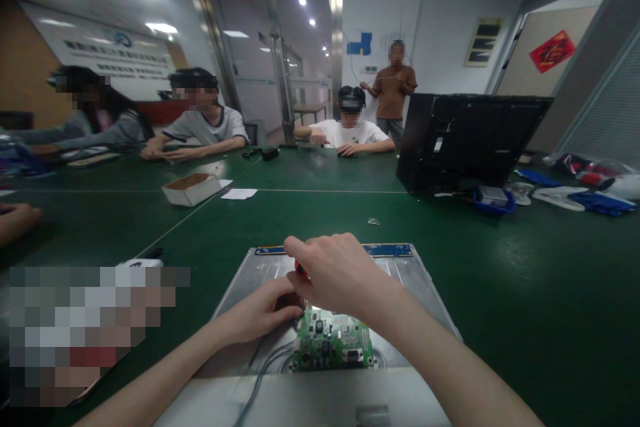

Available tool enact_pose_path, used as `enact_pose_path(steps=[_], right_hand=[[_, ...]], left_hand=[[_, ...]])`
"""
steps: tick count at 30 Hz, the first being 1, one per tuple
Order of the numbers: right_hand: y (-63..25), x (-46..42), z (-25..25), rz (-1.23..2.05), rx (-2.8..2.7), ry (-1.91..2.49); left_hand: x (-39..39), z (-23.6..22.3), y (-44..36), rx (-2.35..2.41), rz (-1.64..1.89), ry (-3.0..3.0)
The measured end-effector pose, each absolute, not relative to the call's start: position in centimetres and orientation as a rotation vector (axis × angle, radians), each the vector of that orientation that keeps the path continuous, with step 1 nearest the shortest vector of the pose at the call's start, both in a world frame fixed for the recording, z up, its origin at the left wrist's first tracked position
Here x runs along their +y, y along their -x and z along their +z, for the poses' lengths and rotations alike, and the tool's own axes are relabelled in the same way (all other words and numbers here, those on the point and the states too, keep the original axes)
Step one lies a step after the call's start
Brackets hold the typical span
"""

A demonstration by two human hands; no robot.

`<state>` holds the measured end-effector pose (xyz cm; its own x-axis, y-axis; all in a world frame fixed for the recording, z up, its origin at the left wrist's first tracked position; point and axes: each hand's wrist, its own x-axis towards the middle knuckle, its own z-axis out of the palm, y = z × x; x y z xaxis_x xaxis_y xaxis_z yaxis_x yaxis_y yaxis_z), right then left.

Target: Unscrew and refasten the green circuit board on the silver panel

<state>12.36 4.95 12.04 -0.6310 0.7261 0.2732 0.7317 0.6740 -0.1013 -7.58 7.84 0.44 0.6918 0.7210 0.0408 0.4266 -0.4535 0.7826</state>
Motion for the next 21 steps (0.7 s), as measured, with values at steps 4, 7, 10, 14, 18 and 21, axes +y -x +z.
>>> enact_pose_path(steps=[4,7,10,14,18,21], right_hand=[[-12.38,4.68,12.21,0.025,-2.586,1.114],[-12.42,4.78,12.17,0.024,-2.594,1.115],[-12.40,4.93,12.09,-0.014,-2.606,1.163],[-12.40,4.82,12.15,0.004,-2.598,1.164],[-12.48,4.69,12.22,0.032,-2.595,1.107],[-12.46,4.78,12.17,-0.011,-2.597,1.163]], left_hand=[[8.02,0.14,7.62,0.879,0.440,-2.099],[8.03,0.26,7.59,0.877,0.458,-2.118],[7.93,0.40,7.57,0.883,0.489,-2.137],[7.86,0.33,7.62,0.859,0.492,-2.137],[7.91,0.26,7.63,0.855,0.476,-2.136],[7.97,0.30,7.60,0.861,0.472,-2.146]])
